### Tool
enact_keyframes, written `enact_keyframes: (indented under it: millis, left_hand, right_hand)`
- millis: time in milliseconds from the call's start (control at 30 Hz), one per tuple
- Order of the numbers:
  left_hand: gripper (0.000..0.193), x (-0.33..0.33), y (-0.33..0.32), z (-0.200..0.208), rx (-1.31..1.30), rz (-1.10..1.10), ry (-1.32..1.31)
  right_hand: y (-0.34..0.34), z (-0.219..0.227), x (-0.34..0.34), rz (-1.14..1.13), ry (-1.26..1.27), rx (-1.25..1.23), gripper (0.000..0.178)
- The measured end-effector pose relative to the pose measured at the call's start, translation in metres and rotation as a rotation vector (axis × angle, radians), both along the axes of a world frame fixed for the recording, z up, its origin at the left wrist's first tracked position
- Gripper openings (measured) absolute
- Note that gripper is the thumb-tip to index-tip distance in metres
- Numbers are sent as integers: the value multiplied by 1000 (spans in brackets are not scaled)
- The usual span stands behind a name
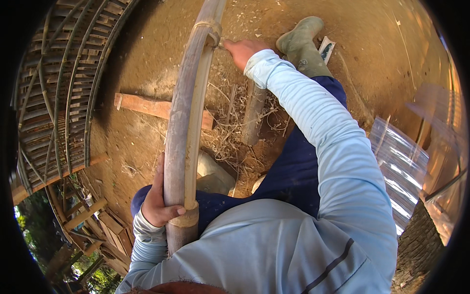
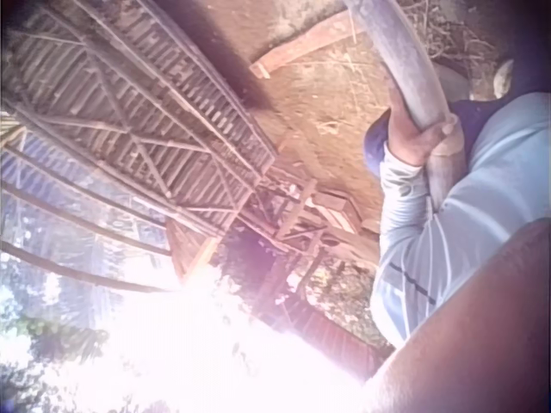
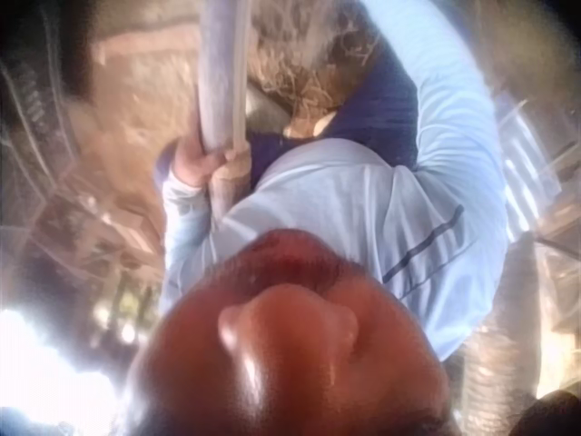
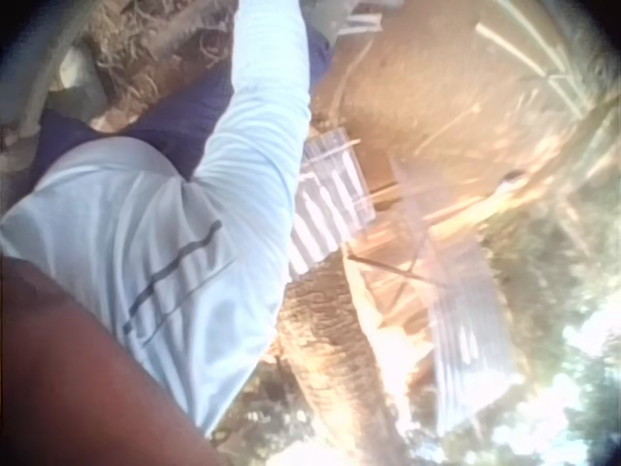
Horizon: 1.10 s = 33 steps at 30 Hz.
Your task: The person holds a long bamboo pole between their legs and uses a small knife to carve and smooth its surface. They repeatedly scrape the bamboo, rotating it to work on different sections and removing thin shavings.
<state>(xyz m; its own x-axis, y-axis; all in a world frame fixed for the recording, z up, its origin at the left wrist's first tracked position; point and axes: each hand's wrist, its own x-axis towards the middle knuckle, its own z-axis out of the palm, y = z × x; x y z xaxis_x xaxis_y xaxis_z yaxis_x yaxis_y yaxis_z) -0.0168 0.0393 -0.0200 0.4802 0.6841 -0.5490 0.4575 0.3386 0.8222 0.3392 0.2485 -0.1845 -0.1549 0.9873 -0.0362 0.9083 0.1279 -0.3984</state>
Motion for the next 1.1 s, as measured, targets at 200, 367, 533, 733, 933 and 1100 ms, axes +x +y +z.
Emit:
enact_keyframes:
  millis: [200, 367, 533, 733, 933, 1100]
  left_hand:
    - [135, 0, 5, -1, 43, -57, 10]
    - [133, 0, 0, -5, 1, 54, -88]
    - [133, 4, 1, -4, -13, 77, -106]
    - [133, 8, 0, -2, -37, 89, -109]
    - [136, 3, 1, -14, -121, 107, -197]
    - [133, 4, 1, -17, -209, 166, -278]
  right_hand:
    - [3, -12, 3, -55, 57, -50, 22]
    - [5, 19, -6, -18, 195, -91, 20]
    - [-17, -16, 14, -50, 383, 63, 26]
    - [-2, -56, -19, -646, 1227, -162, 36]
    - [8, -35, -81, -825, 1659, -214, 32]
    - [-9, -24, -95, -845, 1982, -253, 29]
